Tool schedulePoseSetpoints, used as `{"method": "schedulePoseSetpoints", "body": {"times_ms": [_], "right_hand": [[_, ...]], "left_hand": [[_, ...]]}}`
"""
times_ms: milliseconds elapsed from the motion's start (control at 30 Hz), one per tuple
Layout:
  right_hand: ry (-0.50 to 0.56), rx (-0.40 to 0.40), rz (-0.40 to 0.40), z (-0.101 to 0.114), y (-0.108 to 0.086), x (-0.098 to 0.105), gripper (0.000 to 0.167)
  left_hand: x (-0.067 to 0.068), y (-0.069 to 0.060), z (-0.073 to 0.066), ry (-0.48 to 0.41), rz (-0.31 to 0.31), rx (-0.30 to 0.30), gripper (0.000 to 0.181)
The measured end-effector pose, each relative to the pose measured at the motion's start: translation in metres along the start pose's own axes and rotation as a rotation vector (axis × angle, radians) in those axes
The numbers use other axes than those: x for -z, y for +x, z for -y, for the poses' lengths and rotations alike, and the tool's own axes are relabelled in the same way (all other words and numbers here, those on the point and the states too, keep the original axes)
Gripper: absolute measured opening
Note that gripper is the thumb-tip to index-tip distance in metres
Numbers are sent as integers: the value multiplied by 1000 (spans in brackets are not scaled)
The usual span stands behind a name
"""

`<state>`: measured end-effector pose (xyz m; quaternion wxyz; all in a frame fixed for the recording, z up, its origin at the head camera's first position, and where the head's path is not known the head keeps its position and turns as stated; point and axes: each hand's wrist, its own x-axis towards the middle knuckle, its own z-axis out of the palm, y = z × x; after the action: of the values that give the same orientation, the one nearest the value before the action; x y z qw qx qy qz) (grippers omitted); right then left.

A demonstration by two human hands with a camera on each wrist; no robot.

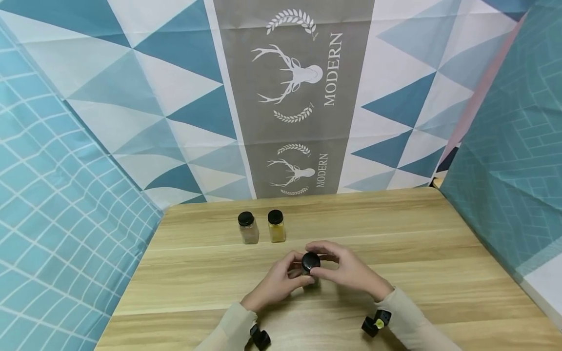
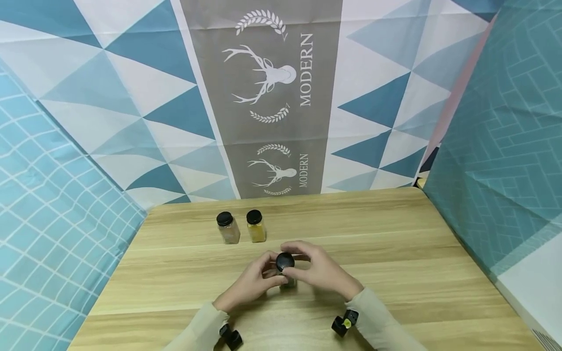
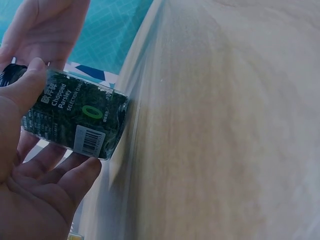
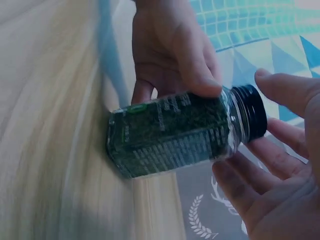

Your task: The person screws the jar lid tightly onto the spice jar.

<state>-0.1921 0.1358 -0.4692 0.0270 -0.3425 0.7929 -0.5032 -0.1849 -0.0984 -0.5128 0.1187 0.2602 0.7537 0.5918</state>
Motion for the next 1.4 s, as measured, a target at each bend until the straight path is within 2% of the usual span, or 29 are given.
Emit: {"method": "schedulePoseSetpoints", "body": {"times_ms": [167, 300, 467, 700, 800, 967, 1133, 1267, 1400], "right_hand": [[127, -20, 39, -4, 7, 6, 54], [196, -22, 115, -6, 15, 8, 52], [186, -25, 195, -8, 21, 8, 48], [187, -16, 258, -9, 20, 12, 46], [186, -28, 258, -7, 19, 13, 48], [101, -41, 176, -4, 15, 9, 47], [-54, 6, 87, 1, 10, 3, 47], [-150, 46, 65, 6, 7, 1, 48], [-200, 60, 71, 10, 7, 3, 50]], "left_hand": [[1, 0, 0, 12, -2, 0, 44], [1, 1, -1, 20, -1, -5, 42], [-1, 0, -2, 18, -1, 12, 43], [-2, 0, 0, 7, -14, 40, 41], [-1, 0, 0, 10, -12, 38, 41], [1, 0, -1, 28, 1, 16, 43], [1, 1, -2, 41, 9, 28, 41], [1, 1, -3, 38, 10, 32, 40], [2, 1, -5, 36, 10, 32, 39]]}}
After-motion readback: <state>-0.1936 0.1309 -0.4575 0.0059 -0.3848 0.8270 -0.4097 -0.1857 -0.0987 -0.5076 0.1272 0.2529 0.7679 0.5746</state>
